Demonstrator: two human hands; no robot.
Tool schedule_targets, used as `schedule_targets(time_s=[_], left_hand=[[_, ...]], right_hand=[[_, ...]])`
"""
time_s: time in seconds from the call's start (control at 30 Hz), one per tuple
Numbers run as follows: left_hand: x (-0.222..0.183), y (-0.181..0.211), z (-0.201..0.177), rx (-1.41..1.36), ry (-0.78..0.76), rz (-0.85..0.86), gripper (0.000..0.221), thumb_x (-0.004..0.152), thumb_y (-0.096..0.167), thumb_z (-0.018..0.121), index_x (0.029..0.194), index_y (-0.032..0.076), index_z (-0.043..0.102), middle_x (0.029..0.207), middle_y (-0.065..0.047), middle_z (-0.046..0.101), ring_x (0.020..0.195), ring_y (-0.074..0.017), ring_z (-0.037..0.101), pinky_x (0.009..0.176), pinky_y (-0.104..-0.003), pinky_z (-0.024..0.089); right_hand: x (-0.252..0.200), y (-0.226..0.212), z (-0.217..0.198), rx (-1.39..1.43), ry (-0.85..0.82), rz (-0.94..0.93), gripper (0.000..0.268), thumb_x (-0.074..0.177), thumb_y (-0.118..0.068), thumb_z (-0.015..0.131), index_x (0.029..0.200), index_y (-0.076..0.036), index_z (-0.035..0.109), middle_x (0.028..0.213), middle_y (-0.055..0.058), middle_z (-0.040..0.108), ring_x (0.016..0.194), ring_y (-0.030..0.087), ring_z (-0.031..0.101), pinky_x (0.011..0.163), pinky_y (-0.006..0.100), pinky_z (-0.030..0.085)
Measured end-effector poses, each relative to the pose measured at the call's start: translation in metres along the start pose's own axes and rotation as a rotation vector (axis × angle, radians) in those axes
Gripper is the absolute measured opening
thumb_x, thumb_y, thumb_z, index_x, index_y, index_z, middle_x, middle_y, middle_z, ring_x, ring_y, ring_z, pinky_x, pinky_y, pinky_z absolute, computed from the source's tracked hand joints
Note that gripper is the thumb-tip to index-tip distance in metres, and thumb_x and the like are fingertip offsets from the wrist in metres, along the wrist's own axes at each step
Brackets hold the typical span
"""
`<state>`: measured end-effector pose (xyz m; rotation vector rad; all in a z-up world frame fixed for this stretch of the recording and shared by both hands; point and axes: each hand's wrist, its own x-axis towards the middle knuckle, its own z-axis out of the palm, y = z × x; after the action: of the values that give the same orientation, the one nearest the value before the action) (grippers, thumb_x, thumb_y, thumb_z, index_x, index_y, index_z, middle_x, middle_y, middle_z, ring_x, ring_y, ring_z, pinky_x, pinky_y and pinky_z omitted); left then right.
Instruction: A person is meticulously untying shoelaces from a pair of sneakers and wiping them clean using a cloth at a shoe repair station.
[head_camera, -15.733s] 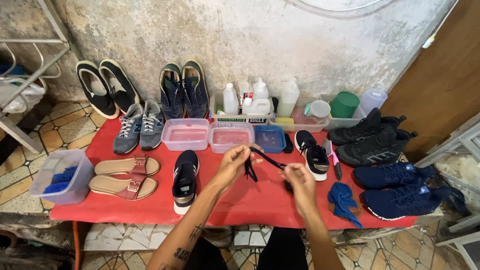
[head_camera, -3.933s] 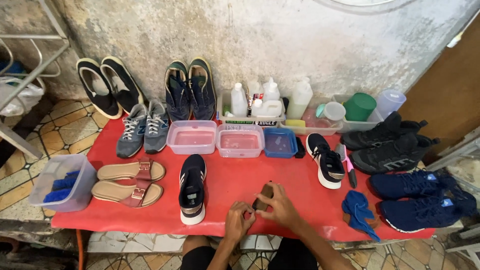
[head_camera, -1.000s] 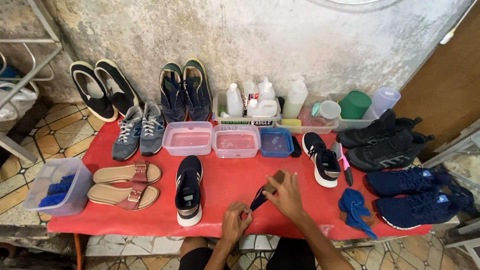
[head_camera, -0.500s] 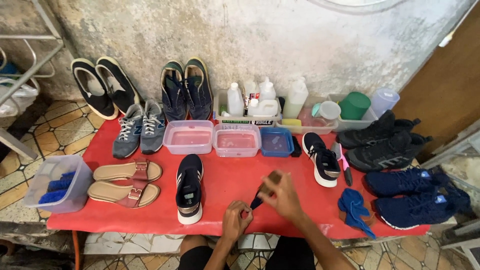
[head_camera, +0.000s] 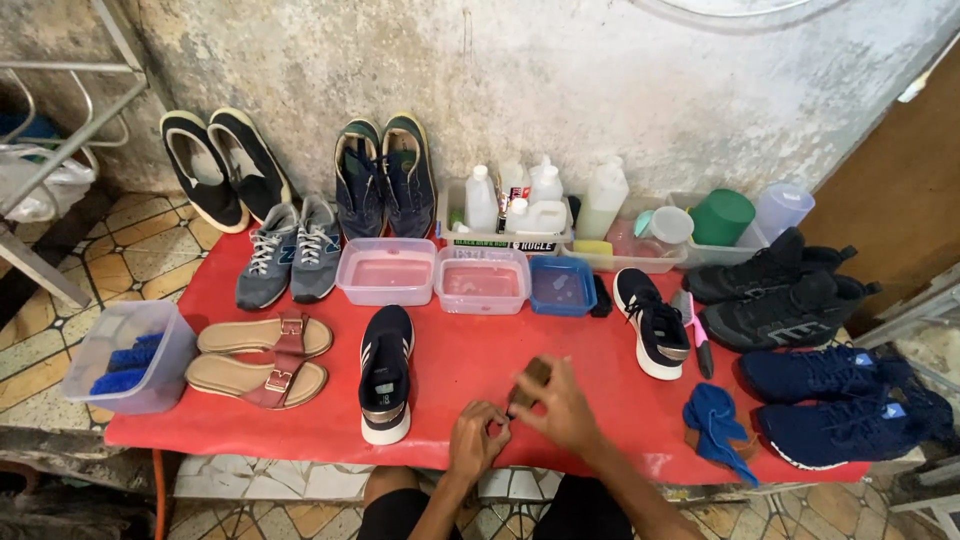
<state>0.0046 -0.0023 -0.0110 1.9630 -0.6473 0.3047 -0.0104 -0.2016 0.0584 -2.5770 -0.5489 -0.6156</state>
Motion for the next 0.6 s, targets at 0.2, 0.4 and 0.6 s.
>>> schedule_targets(time_s=[0.2,0.4,0.6], left_hand=[[0.001,0.004,-0.002,-0.041,0.025,0.013,0.009,0.076,0.003,0.070,0.074,0.009,0.066,0.078,-0.003,0.072,0.075,-0.0206,0.063,0.063,-0.035,0.049],[0.001,0.006,-0.005,-0.055,-0.006,-0.011,0.007,0.078,0.004,0.070,0.075,0.010,0.068,0.081,-0.005,0.073,0.078,-0.0208,0.066,0.065,-0.036,0.053],[0.006,0.018,-0.018,-0.088,-0.021,-0.028,0.005,0.080,0.006,0.070,0.083,0.010,0.071,0.084,-0.004,0.073,0.081,-0.0214,0.067,0.067,-0.035,0.052]], right_hand=[[-0.018,0.038,0.006,-0.193,-0.238,0.379,0.060,0.090,-0.068,0.057,0.141,-0.037,0.061,0.148,0.020,0.038,0.138,0.051,0.035,0.108,0.072,0.041],[0.031,0.017,-0.047,0.166,-0.094,0.492,0.063,0.083,-0.049,0.079,0.143,-0.036,0.063,0.141,0.011,0.045,0.133,0.031,0.041,0.104,0.054,0.049],[0.099,0.092,-0.048,0.174,0.200,0.485,0.081,0.078,-0.045,0.085,0.150,-0.027,0.055,0.134,0.023,0.054,0.129,0.036,0.053,0.108,0.044,0.042]])
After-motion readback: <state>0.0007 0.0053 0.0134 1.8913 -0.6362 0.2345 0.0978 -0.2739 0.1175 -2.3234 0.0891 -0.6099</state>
